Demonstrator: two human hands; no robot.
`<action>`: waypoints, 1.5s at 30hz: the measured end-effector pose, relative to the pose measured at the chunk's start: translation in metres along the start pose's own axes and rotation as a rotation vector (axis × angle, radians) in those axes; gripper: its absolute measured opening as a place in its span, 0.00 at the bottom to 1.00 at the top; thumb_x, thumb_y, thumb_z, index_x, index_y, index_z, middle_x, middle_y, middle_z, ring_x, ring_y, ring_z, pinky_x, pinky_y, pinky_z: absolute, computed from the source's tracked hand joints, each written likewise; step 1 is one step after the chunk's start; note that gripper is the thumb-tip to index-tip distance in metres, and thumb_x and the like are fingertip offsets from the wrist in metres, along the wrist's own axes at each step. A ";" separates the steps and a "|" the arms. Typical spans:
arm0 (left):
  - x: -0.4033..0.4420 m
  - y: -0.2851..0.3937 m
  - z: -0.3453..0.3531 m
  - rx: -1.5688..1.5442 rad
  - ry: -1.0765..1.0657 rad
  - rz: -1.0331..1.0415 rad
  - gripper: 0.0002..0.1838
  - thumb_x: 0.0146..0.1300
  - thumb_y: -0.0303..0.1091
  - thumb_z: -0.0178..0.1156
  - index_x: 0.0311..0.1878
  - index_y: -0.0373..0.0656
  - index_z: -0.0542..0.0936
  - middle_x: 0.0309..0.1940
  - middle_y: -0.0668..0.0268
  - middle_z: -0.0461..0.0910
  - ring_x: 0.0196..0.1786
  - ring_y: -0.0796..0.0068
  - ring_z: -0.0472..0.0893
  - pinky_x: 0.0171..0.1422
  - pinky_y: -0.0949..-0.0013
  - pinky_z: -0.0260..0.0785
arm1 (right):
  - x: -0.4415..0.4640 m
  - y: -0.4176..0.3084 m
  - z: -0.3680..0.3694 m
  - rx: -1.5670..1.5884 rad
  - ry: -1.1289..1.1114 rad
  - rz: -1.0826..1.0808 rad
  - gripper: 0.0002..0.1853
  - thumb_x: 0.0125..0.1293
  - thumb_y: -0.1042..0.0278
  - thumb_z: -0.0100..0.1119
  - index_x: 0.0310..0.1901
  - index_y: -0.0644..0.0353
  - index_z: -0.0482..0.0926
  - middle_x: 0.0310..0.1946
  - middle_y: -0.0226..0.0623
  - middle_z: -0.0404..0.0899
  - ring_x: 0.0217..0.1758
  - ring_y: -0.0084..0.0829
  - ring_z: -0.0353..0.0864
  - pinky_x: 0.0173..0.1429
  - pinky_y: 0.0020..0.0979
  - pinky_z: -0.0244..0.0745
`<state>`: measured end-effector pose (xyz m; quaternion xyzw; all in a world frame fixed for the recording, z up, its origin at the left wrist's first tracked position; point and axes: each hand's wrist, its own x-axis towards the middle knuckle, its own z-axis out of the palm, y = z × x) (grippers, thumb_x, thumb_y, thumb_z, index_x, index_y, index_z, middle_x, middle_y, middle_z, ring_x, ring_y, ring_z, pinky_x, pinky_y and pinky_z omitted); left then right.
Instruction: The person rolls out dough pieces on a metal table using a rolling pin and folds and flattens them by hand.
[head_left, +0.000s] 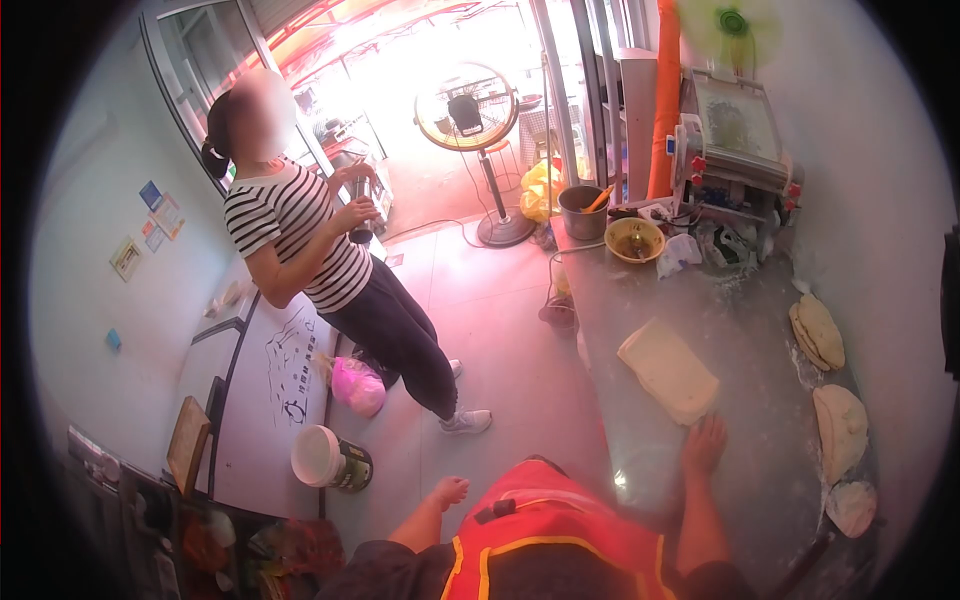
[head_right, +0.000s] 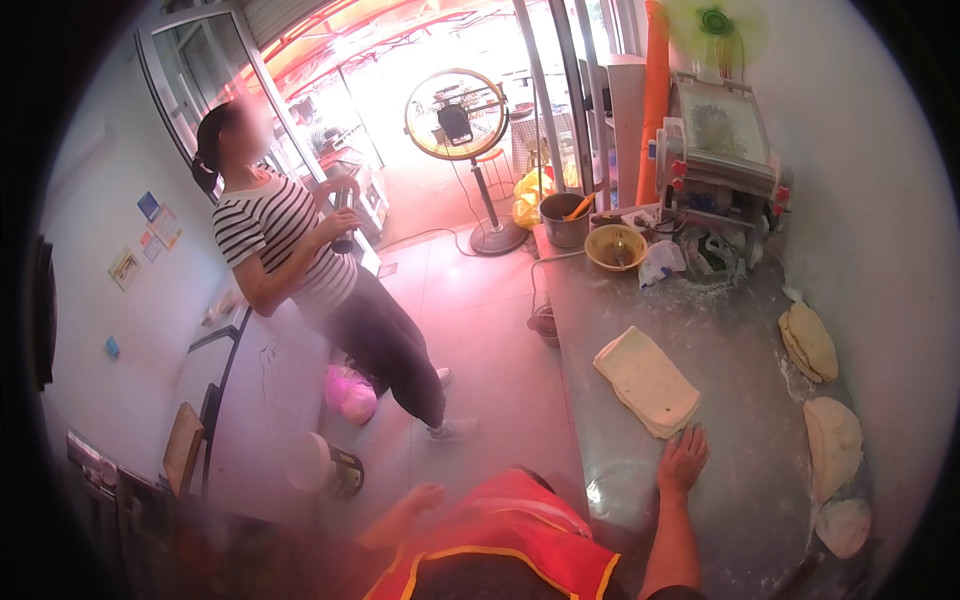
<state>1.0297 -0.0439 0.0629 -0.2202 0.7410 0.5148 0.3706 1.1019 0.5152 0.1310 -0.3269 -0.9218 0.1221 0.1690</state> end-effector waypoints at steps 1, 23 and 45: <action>0.002 -0.003 -0.001 0.004 -0.010 0.009 0.11 0.66 0.43 0.56 0.40 0.45 0.77 0.24 0.75 0.73 0.24 0.82 0.71 0.25 0.75 0.61 | 0.000 0.000 0.000 -0.003 -0.003 0.000 0.25 0.72 0.59 0.45 0.65 0.64 0.64 0.68 0.47 0.61 0.73 0.47 0.56 0.76 0.51 0.47; 0.014 -0.019 -0.006 -0.124 -0.063 -0.010 0.09 0.66 0.40 0.55 0.35 0.46 0.77 0.22 0.78 0.69 0.21 0.85 0.67 0.23 0.77 0.57 | -0.001 0.004 0.007 -0.004 0.016 -0.011 0.26 0.71 0.59 0.46 0.66 0.64 0.64 0.68 0.48 0.61 0.73 0.48 0.56 0.76 0.51 0.48; -0.005 0.001 0.005 0.004 0.014 -0.050 0.10 0.67 0.41 0.54 0.40 0.46 0.78 0.26 0.75 0.74 0.25 0.83 0.72 0.26 0.75 0.62 | 0.000 0.001 0.002 -0.004 0.028 -0.013 0.25 0.71 0.59 0.46 0.65 0.63 0.65 0.68 0.47 0.61 0.73 0.46 0.56 0.76 0.51 0.48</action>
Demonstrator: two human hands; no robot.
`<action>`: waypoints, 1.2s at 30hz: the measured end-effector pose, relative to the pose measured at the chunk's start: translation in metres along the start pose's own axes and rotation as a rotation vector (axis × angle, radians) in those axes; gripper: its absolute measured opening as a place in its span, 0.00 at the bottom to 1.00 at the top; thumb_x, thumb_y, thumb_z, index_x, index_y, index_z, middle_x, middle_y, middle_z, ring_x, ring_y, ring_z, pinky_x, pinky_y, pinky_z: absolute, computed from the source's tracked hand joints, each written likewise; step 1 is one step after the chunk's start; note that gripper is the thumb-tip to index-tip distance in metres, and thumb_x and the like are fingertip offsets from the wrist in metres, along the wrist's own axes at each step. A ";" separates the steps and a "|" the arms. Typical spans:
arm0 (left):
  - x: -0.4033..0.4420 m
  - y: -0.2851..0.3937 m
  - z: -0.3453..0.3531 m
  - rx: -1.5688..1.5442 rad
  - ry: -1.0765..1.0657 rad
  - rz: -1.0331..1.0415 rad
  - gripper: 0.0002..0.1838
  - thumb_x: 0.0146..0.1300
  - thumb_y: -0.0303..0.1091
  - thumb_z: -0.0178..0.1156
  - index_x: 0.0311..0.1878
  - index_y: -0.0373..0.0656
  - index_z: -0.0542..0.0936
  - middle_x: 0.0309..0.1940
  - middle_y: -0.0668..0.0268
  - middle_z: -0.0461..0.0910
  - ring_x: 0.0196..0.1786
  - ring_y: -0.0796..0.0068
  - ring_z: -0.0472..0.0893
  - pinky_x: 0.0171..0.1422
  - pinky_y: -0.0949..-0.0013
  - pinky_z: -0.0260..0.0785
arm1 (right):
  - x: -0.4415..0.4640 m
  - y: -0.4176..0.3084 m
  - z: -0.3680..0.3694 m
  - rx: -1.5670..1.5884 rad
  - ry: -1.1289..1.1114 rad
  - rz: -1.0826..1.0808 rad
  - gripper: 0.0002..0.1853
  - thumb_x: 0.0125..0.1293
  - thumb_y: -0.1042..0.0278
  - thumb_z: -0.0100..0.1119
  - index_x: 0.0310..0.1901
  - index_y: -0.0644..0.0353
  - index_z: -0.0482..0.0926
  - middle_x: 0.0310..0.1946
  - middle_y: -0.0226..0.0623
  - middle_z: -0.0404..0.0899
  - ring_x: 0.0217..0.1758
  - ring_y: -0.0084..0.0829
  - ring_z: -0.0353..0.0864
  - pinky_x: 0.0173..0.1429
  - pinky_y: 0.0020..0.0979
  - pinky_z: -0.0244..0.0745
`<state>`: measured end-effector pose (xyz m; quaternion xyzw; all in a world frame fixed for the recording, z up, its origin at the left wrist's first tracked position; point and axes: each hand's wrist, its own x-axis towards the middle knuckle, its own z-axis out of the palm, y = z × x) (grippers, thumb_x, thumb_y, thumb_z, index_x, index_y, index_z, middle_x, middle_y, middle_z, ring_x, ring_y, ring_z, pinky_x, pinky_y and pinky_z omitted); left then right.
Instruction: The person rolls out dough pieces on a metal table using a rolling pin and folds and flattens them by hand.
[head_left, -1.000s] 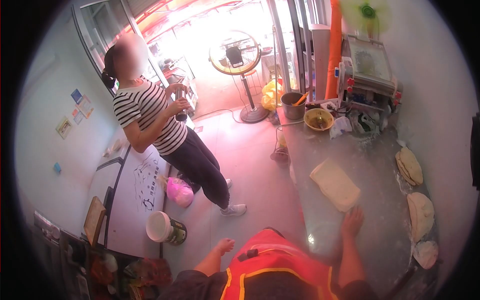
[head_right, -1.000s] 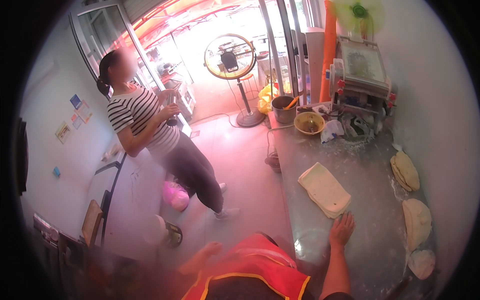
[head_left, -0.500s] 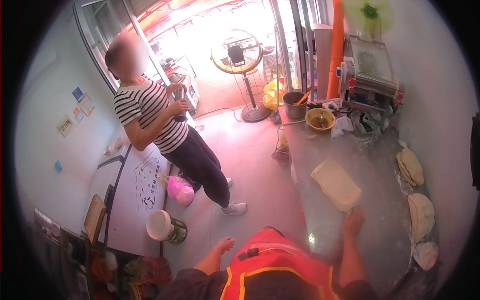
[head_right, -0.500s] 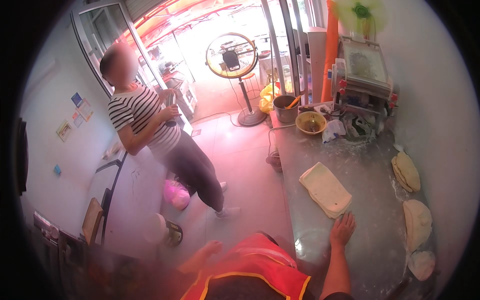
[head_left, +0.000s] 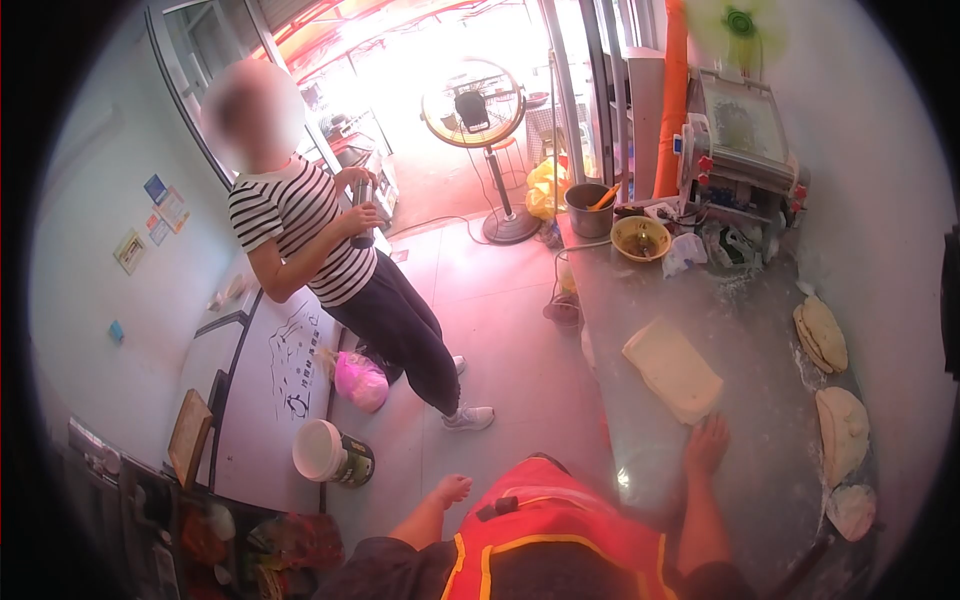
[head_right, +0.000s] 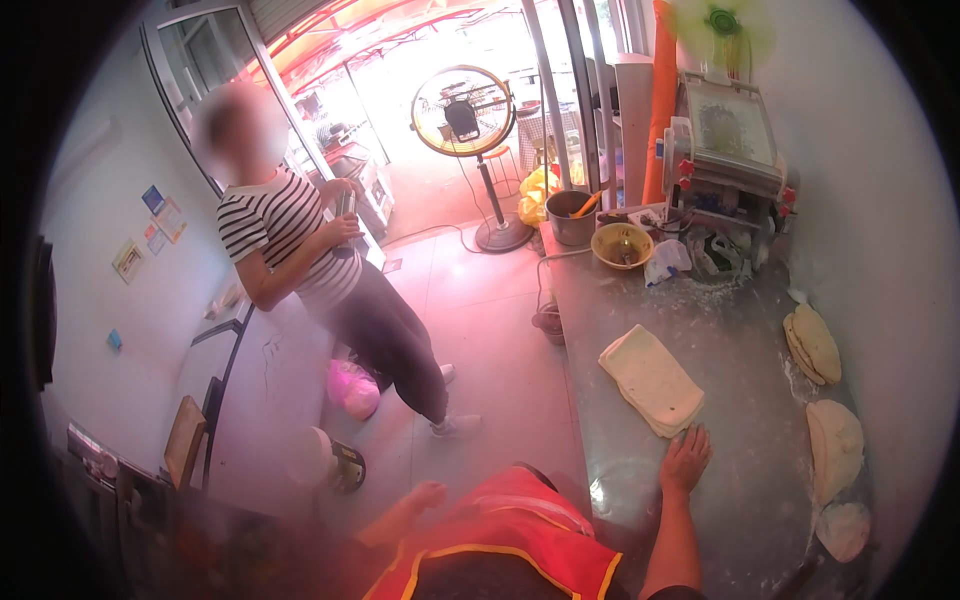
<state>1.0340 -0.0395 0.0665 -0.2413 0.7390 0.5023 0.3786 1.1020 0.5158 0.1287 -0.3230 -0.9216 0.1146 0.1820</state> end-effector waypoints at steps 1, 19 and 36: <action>0.005 -0.003 -0.001 -0.007 0.008 -0.017 0.10 0.67 0.42 0.54 0.41 0.46 0.78 0.27 0.75 0.75 0.26 0.82 0.72 0.26 0.75 0.62 | 0.000 0.000 0.000 0.001 0.000 0.000 0.25 0.71 0.59 0.46 0.65 0.63 0.65 0.68 0.47 0.61 0.73 0.46 0.56 0.76 0.51 0.48; 0.094 -0.046 -0.027 -0.358 -0.561 -0.045 0.13 0.70 0.48 0.45 0.32 0.54 0.71 0.27 0.70 0.70 0.34 0.69 0.73 0.32 0.64 0.65 | -0.020 0.014 0.018 0.001 -0.012 0.019 0.26 0.67 0.58 0.51 0.63 0.63 0.67 0.66 0.48 0.63 0.72 0.48 0.58 0.75 0.51 0.49; 0.105 -0.058 -0.013 0.122 0.011 0.171 0.17 0.66 0.47 0.57 0.35 0.41 0.79 0.24 0.67 0.75 0.24 0.77 0.73 0.26 0.71 0.67 | -0.002 0.021 0.044 0.081 0.053 -0.004 0.28 0.68 0.55 0.51 0.64 0.66 0.66 0.66 0.53 0.64 0.71 0.51 0.59 0.75 0.50 0.51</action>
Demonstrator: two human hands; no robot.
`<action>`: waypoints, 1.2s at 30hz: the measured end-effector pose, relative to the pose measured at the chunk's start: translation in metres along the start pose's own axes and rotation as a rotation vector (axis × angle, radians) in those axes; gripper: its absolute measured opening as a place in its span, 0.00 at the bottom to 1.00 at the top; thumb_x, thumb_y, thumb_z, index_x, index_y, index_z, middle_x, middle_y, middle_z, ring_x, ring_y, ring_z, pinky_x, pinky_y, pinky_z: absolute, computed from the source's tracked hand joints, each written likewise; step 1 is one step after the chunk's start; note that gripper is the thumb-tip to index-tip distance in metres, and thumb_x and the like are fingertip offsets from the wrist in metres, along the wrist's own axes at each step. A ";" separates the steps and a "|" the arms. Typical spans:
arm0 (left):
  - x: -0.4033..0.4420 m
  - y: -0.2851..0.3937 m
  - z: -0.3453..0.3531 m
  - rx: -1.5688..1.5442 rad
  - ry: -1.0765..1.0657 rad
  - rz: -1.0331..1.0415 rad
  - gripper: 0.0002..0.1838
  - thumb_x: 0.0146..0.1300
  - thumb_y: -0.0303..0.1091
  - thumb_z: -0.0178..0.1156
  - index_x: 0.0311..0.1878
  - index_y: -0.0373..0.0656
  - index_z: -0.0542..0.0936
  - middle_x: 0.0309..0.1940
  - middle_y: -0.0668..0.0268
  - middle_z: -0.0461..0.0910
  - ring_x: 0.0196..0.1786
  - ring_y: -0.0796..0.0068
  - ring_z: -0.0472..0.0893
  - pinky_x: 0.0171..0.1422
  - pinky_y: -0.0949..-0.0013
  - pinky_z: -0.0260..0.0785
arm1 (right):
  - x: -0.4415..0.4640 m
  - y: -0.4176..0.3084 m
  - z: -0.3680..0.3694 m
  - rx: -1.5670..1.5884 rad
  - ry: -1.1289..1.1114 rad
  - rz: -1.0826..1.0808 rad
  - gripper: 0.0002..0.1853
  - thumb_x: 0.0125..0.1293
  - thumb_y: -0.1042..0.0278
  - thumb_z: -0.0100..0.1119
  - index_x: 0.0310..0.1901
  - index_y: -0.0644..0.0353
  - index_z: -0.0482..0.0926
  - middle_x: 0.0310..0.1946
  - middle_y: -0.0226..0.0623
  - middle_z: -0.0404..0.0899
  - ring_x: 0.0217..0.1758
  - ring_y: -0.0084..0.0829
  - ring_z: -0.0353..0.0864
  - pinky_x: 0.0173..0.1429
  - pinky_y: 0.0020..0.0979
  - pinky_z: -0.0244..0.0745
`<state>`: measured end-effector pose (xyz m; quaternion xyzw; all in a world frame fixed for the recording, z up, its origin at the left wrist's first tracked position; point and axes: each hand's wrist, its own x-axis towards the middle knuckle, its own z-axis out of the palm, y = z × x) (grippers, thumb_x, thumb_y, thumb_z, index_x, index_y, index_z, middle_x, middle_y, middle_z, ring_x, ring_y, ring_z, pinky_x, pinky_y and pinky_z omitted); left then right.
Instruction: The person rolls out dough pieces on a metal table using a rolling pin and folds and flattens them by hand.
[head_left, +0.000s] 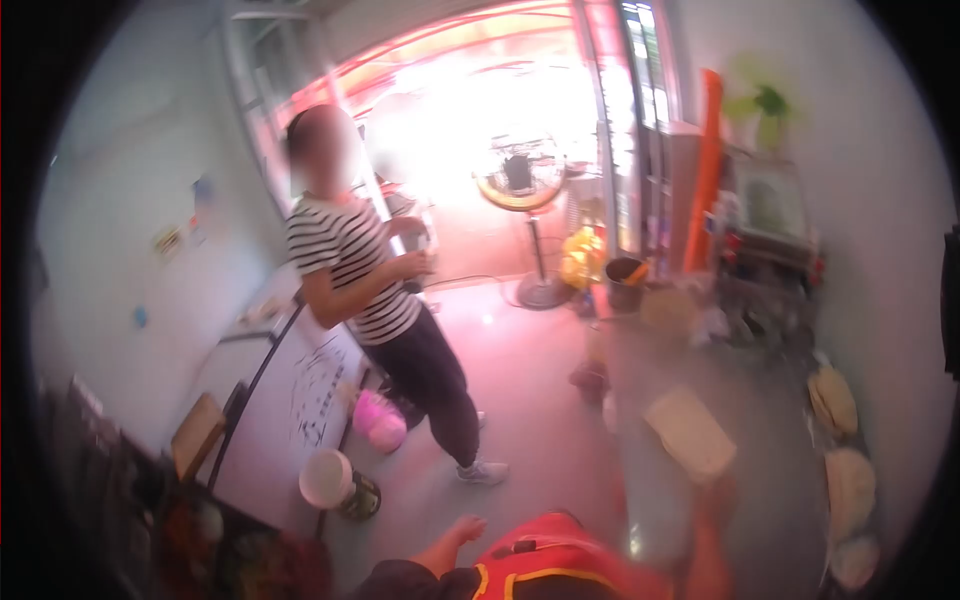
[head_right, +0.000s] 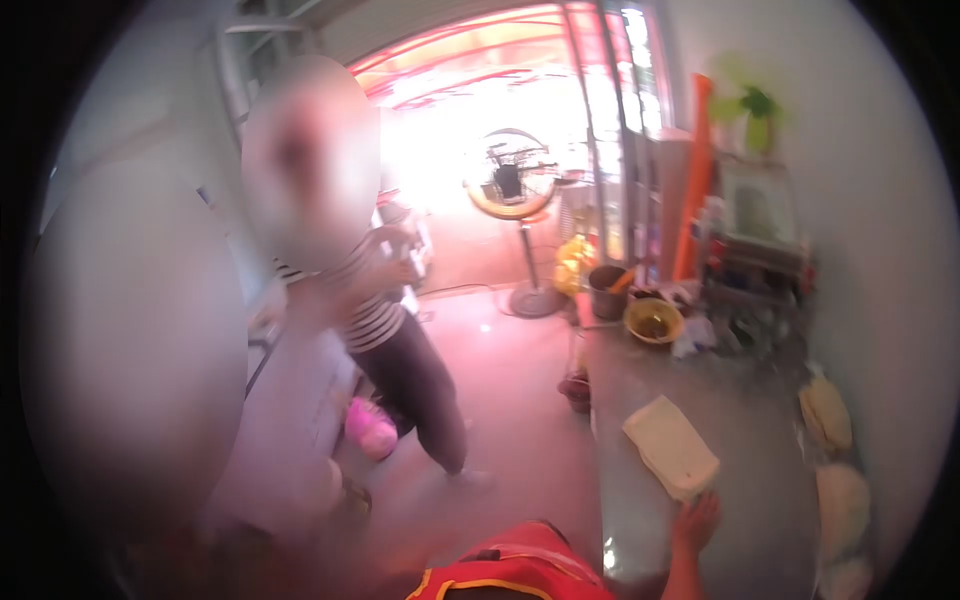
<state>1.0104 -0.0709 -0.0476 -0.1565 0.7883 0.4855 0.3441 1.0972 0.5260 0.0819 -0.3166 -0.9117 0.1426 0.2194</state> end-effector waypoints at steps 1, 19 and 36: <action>0.002 0.003 0.004 0.002 0.005 0.012 0.17 0.66 0.48 0.57 0.35 0.41 0.79 0.23 0.67 0.75 0.24 0.77 0.72 0.26 0.71 0.67 | 0.003 0.005 0.005 -0.002 0.023 -0.026 0.28 0.69 0.55 0.50 0.64 0.66 0.66 0.66 0.53 0.64 0.71 0.51 0.59 0.74 0.50 0.52; 0.004 -0.022 0.007 1.181 0.044 0.588 0.18 0.65 0.48 0.55 0.40 0.41 0.80 0.25 0.68 0.77 0.26 0.72 0.75 0.28 0.67 0.68 | 0.001 -0.001 -0.017 -0.043 0.029 -0.060 0.28 0.71 0.53 0.46 0.64 0.68 0.65 0.64 0.56 0.65 0.67 0.55 0.62 0.70 0.52 0.56; -0.014 -0.008 0.008 0.021 0.055 -0.112 0.18 0.65 0.48 0.58 0.44 0.42 0.80 0.30 0.67 0.78 0.27 0.76 0.75 0.29 0.69 0.69 | 0.001 -0.006 -0.023 -0.024 -0.019 -0.020 0.28 0.72 0.54 0.44 0.64 0.67 0.65 0.67 0.52 0.63 0.70 0.54 0.60 0.72 0.52 0.55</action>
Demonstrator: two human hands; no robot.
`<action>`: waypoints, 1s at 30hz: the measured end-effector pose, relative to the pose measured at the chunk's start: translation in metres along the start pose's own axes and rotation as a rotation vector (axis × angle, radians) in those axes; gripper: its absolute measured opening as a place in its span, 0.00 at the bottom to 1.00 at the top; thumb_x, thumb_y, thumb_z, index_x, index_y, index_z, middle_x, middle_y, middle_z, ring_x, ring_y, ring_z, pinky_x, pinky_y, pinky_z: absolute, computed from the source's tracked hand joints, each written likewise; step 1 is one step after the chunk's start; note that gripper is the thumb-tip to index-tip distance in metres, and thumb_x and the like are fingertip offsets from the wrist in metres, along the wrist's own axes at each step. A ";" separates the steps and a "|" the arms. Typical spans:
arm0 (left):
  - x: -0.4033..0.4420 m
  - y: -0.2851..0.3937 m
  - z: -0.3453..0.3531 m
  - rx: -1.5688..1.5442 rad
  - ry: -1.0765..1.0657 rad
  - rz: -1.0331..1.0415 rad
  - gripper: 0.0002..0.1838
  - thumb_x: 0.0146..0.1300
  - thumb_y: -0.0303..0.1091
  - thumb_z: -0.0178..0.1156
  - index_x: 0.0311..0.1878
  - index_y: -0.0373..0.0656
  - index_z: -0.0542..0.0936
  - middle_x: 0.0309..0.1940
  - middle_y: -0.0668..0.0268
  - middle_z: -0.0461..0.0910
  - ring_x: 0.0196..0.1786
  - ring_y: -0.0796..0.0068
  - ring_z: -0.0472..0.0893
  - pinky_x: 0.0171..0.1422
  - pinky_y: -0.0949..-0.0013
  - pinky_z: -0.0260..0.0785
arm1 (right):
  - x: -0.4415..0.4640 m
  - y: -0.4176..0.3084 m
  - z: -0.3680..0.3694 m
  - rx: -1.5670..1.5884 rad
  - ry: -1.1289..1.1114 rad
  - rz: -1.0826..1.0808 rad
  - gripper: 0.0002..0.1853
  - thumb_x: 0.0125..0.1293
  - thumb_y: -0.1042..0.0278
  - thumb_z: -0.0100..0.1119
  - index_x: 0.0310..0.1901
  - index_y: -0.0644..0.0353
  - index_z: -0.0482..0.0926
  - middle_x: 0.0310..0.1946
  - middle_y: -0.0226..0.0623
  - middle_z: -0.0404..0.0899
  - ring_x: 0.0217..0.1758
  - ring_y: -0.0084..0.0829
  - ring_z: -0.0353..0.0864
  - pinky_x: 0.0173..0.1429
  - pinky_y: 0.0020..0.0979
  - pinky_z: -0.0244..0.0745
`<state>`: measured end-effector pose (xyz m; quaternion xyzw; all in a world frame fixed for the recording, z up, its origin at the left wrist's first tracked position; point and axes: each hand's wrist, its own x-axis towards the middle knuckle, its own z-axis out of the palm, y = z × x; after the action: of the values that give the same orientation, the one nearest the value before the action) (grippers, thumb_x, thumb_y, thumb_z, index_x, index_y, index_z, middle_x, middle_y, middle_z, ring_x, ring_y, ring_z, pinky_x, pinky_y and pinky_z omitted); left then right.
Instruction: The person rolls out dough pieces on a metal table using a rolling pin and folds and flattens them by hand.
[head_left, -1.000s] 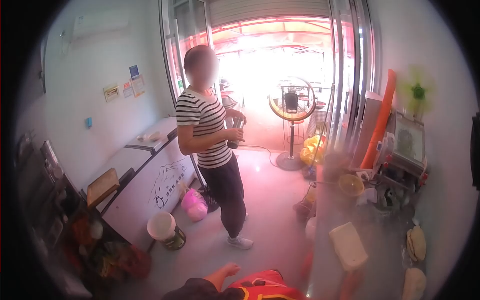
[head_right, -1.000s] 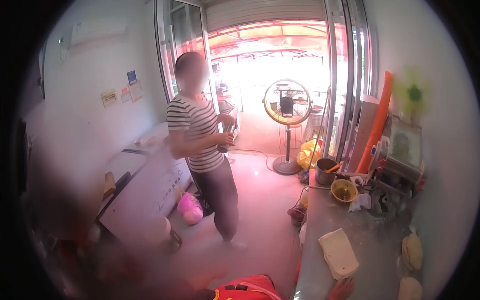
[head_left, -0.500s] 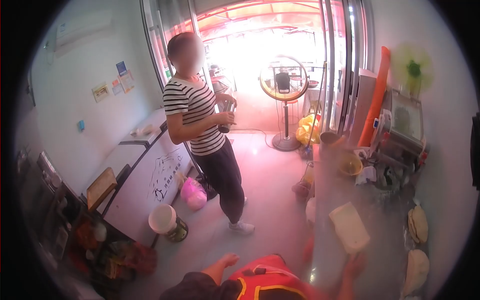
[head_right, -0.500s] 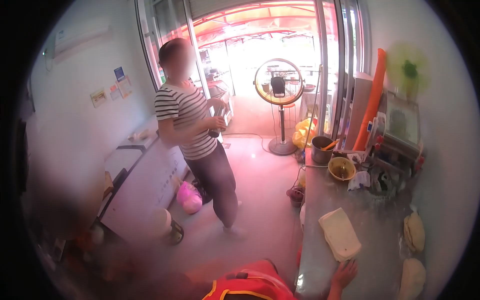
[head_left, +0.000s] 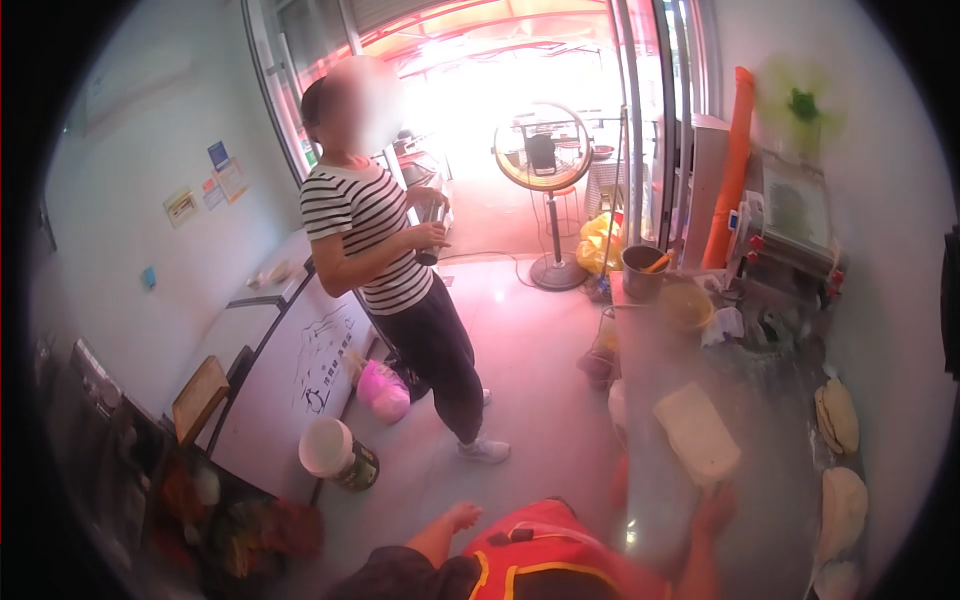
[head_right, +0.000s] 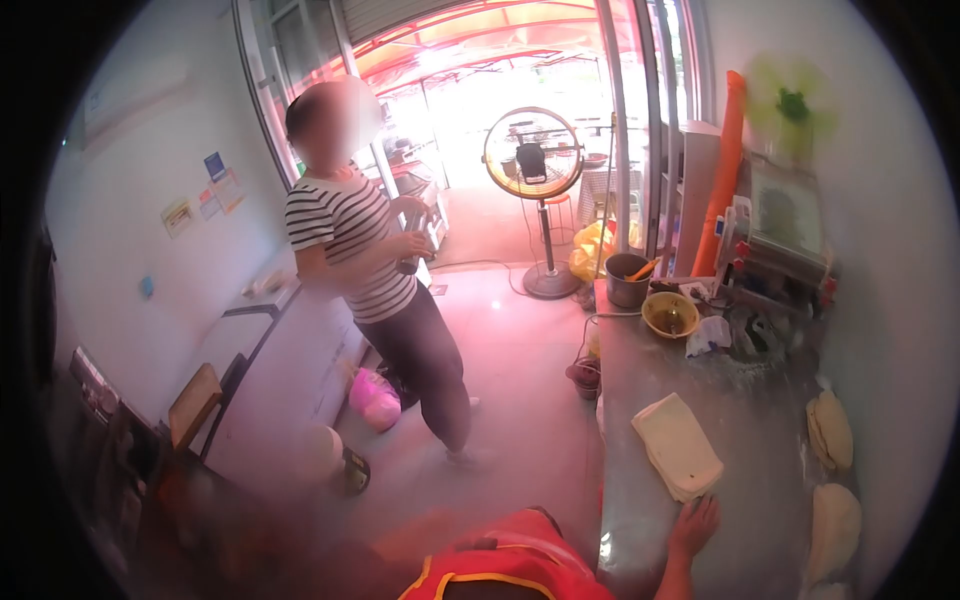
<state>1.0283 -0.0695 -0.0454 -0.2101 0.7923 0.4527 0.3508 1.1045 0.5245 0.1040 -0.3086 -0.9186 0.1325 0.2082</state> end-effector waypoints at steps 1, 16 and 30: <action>0.001 -0.001 0.000 -0.005 -0.009 0.008 0.18 0.65 0.48 0.58 0.44 0.42 0.80 0.30 0.67 0.78 0.27 0.76 0.75 0.29 0.69 0.69 | 0.000 0.001 -0.001 0.000 -0.002 0.007 0.28 0.72 0.54 0.44 0.64 0.67 0.65 0.67 0.52 0.63 0.70 0.54 0.59 0.72 0.52 0.54; 0.001 0.000 -0.006 -0.198 -0.301 0.017 0.11 0.66 0.43 0.57 0.37 0.46 0.77 0.25 0.72 0.74 0.25 0.79 0.74 0.24 0.72 0.63 | -0.003 -0.003 -0.002 0.024 0.021 0.004 0.27 0.72 0.53 0.45 0.63 0.68 0.66 0.66 0.52 0.62 0.71 0.53 0.58 0.73 0.52 0.53; 0.002 0.013 -0.008 -0.295 -0.378 -0.050 0.10 0.70 0.45 0.51 0.40 0.51 0.76 0.28 0.74 0.74 0.26 0.79 0.74 0.25 0.71 0.62 | 0.001 0.001 0.005 0.008 0.015 0.021 0.27 0.71 0.54 0.46 0.63 0.67 0.66 0.67 0.52 0.62 0.71 0.52 0.58 0.74 0.52 0.51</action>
<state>1.0156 -0.0701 -0.0369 -0.1903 0.6326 0.5858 0.4696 1.1021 0.5253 0.0997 -0.3182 -0.9133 0.1358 0.2147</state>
